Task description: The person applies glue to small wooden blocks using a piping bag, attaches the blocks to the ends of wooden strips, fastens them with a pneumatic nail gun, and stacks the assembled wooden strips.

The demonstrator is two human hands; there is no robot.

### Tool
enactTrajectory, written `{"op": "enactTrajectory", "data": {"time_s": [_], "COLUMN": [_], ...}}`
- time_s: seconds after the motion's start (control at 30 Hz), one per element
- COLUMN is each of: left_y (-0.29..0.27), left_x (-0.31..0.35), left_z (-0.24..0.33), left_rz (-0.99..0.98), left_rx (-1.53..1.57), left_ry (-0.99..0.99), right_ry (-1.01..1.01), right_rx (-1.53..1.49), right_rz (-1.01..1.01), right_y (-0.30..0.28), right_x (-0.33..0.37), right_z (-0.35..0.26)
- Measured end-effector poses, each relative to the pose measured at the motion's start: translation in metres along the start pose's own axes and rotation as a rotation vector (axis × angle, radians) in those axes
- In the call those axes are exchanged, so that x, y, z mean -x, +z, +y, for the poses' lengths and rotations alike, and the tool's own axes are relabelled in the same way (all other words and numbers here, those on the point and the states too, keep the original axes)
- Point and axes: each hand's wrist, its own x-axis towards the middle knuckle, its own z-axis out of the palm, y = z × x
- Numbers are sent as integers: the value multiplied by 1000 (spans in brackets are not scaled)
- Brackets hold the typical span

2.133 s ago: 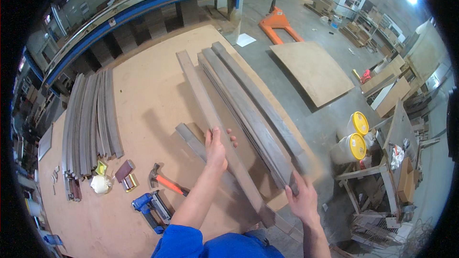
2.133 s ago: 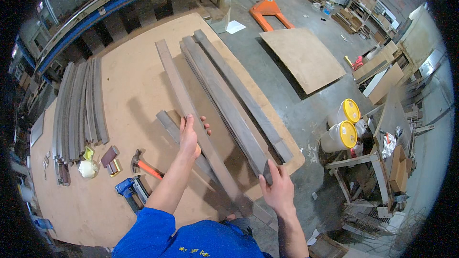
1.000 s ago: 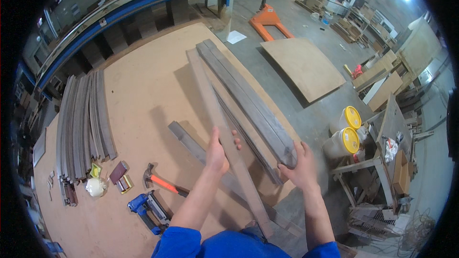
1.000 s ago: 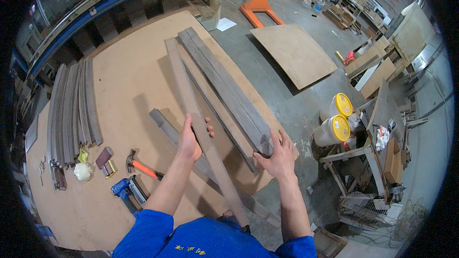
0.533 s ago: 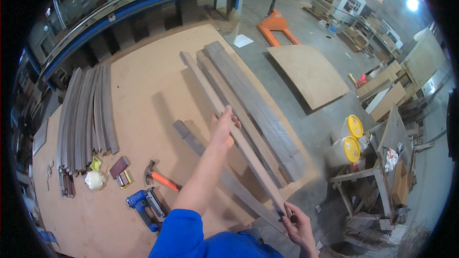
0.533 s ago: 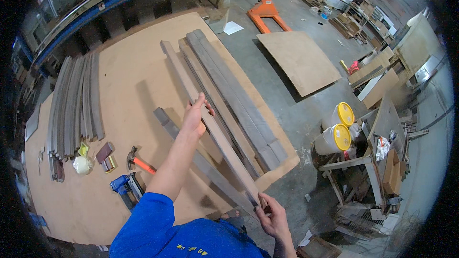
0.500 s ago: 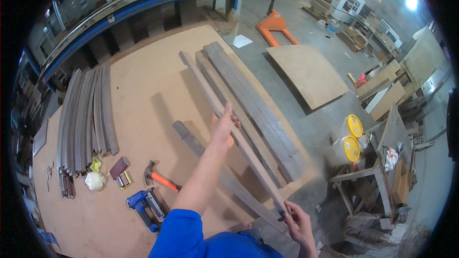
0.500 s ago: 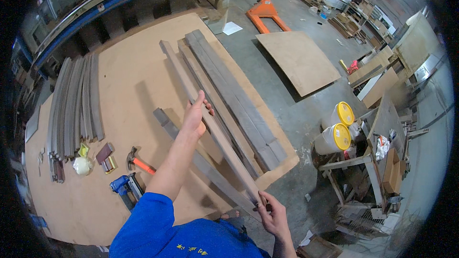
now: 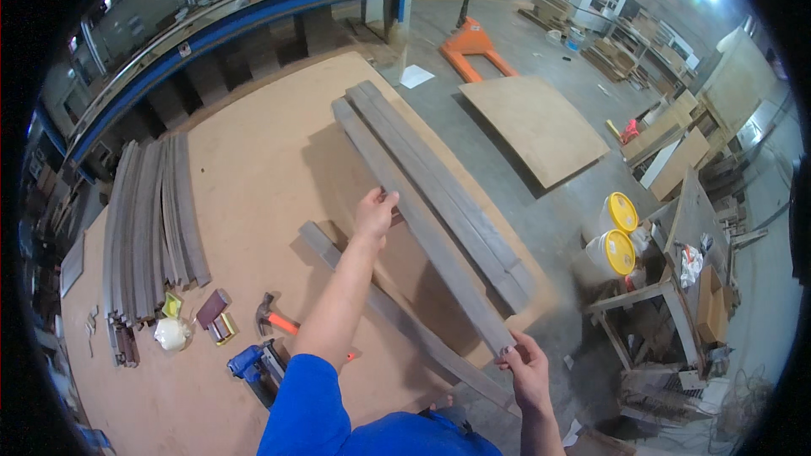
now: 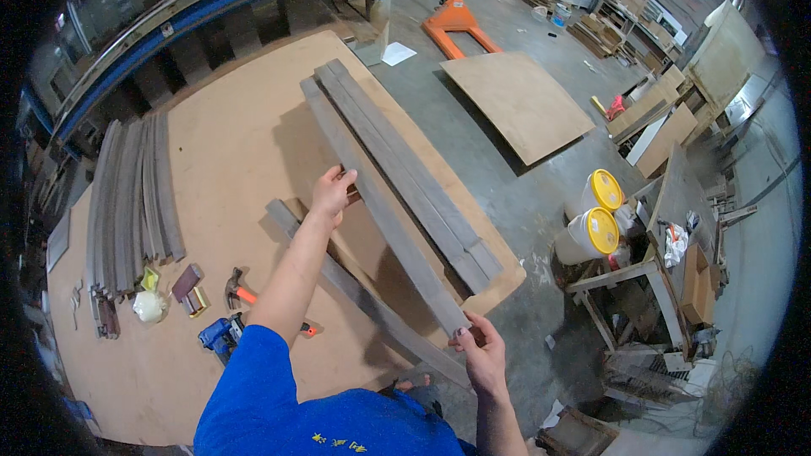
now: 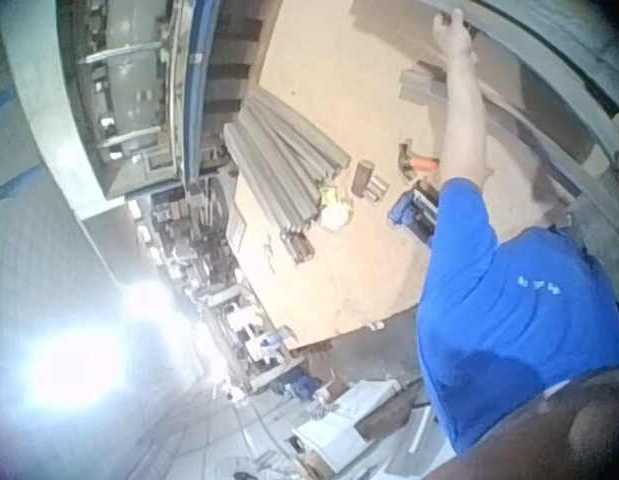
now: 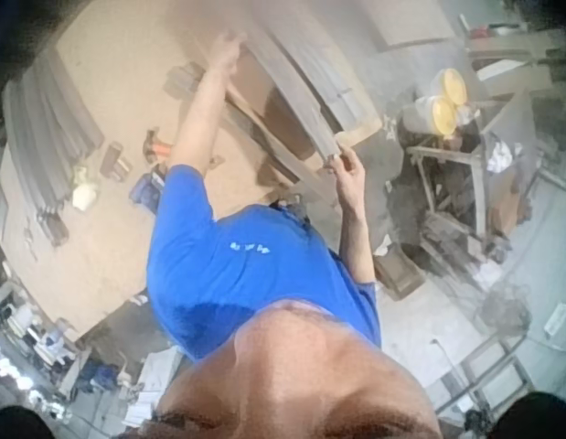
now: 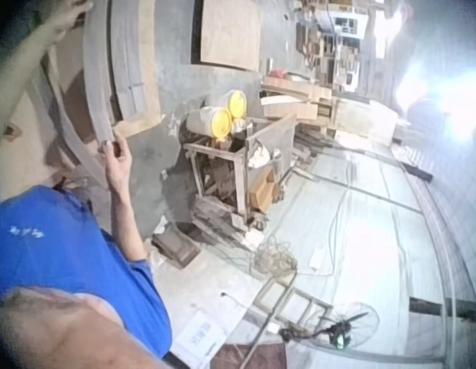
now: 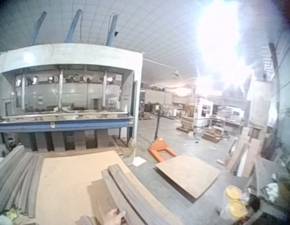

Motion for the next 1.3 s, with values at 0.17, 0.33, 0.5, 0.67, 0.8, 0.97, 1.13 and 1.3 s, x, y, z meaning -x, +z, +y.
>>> {"op": "enactTrajectory", "data": {"time_s": [0.17,0.33,0.5,0.67,0.8,0.97,1.13,1.3], "left_y": [15,10,18,23,31,23,-34,-60], "left_x": [8,11,31,21,27,60,115,184], "left_z": [13,-1,-16,-24,-24,-28,-75,-126], "left_rz": [1,-29,-103,-136,-101,-51,66,261], "left_rx": [-65,-392,-336,-253,-284,-296,-248,-471], "left_ry": [3,43,14,26,13,29,198,252], "right_ry": [-12,-101,-250,-418,-416,-426,-352,-55], "right_rx": [-7,369,614,685,678,734,1162,1177], "right_rz": [89,245,178,237,247,210,11,-65], "right_y": [5,-1,5,7,5,-30,-75,-91], "right_x": [-13,-23,-15,-43,-41,-5,72,76], "right_z": [1,0,-5,10,12,42,99,103]}}
